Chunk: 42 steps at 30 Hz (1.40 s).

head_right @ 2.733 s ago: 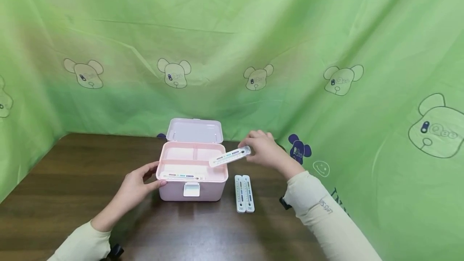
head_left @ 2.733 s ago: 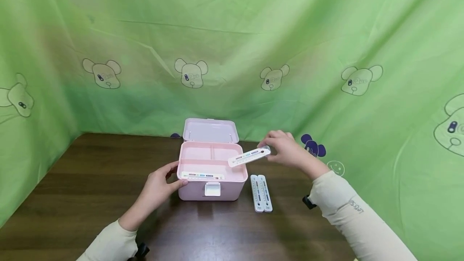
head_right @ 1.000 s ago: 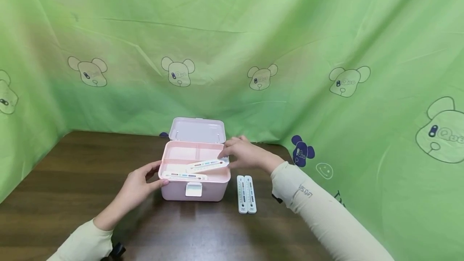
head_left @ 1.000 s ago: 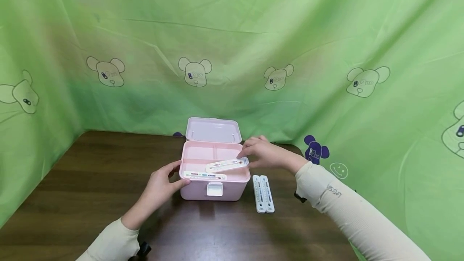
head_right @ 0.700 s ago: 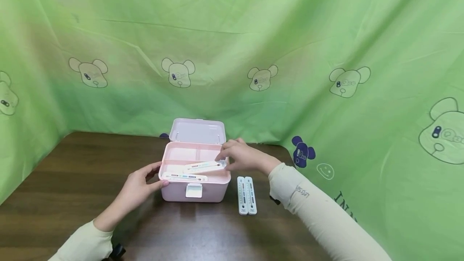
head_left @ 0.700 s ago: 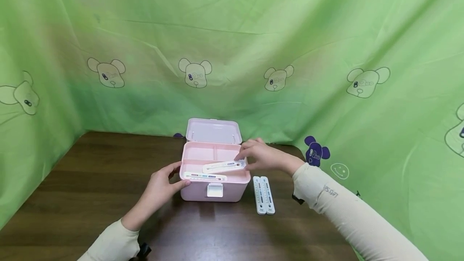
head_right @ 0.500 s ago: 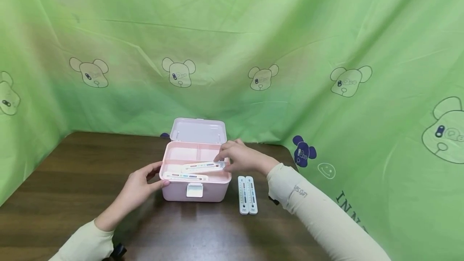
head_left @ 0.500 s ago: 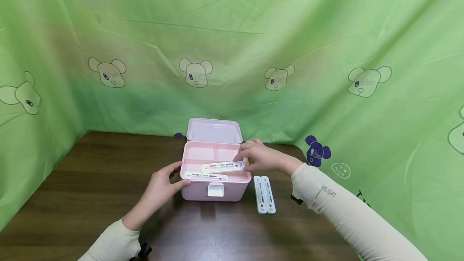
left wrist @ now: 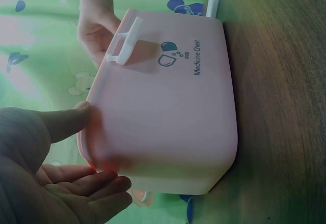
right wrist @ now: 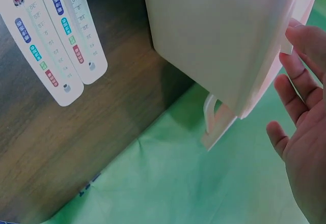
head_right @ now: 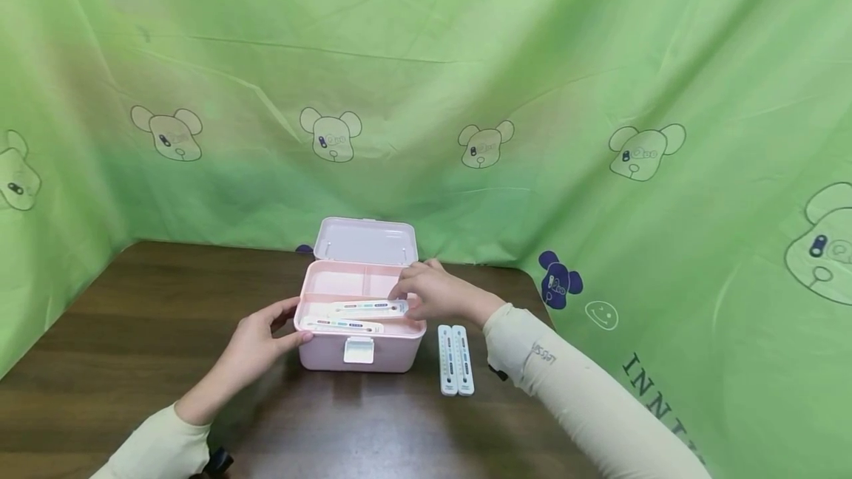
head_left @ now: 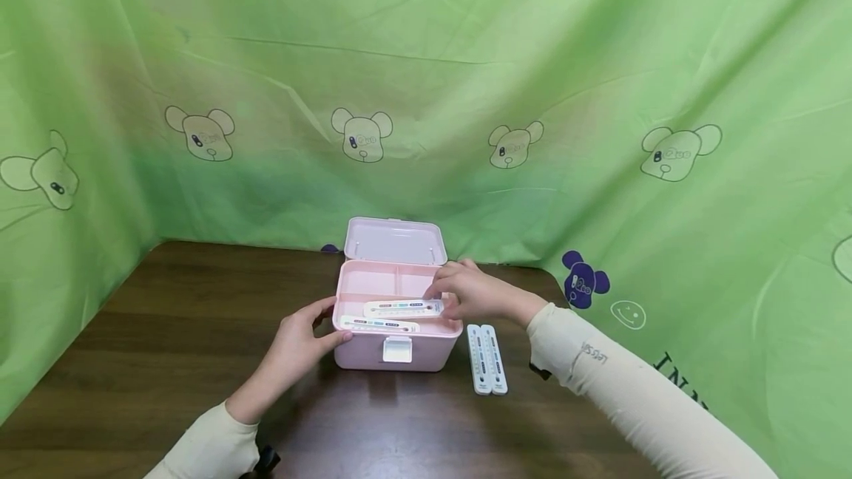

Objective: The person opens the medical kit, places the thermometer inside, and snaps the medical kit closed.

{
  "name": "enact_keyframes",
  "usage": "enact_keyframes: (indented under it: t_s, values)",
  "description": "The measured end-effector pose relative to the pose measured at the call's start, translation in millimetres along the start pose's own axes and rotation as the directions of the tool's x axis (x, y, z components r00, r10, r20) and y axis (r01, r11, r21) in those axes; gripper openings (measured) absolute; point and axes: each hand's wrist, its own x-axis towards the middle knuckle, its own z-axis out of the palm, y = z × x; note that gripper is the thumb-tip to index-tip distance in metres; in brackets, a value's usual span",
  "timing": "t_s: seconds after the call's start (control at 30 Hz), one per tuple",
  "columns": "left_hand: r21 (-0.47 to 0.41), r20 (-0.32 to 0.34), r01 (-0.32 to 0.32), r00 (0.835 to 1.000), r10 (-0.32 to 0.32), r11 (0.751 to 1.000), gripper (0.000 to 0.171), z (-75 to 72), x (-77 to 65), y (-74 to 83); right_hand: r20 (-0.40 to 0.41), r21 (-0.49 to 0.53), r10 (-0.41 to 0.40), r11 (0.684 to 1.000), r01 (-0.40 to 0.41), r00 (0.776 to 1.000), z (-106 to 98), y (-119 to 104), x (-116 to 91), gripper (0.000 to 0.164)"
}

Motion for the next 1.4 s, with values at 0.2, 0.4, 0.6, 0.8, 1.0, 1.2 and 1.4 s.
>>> enact_keyframes:
  t_s: [0.2,0.4,0.6,0.8,1.0,1.2,1.4]
  values:
    - [-0.006,0.009,0.008,1.000,-0.008,1.000,0.066,0.8,1.4,-0.1,0.004,-0.005,0.023,1.000,-0.023,1.000,6.3,-0.7,4.9,0.037]
    - [-0.002,0.002,0.005,1.000,-0.005,1.000,0.066,0.1,1.5,2.1,0.001,-0.020,0.012,1.000,-0.012,1.000,10.0,-1.4,9.2,0.037]
    - [-0.004,-0.007,-0.010,1.000,0.010,1.000,0.065,0.3,1.2,0.9,-0.023,-0.045,-0.017,0.999,0.016,1.000,14.9,-3.7,13.3,0.036]
    - [-0.013,-0.010,-0.017,1.000,0.017,1.000,0.064,1.4,1.0,-2.5,-0.046,-0.081,-0.011,0.997,0.007,0.999,20.1,-9.8,17.5,0.037]
    - [-0.011,-0.009,-0.007,1.000,0.007,1.000,0.066,1.6,1.7,-4.1,-0.078,-0.164,0.016,0.986,-0.029,0.997,27.0,-16.0,21.2,0.041]
    - [-0.009,-0.008,-0.009,1.000,0.009,1.000,0.065,1.9,1.3,-3.8,-0.131,-0.200,0.026,0.979,-0.052,0.991,31.2,-25.6,20.9,0.037]
    - [-0.024,0.000,-0.006,1.000,0.006,1.000,0.065,2.5,0.8,-4.1,-0.160,-0.253,0.014,0.966,-0.055,0.987,34.2,-33.0,21.7,0.027]
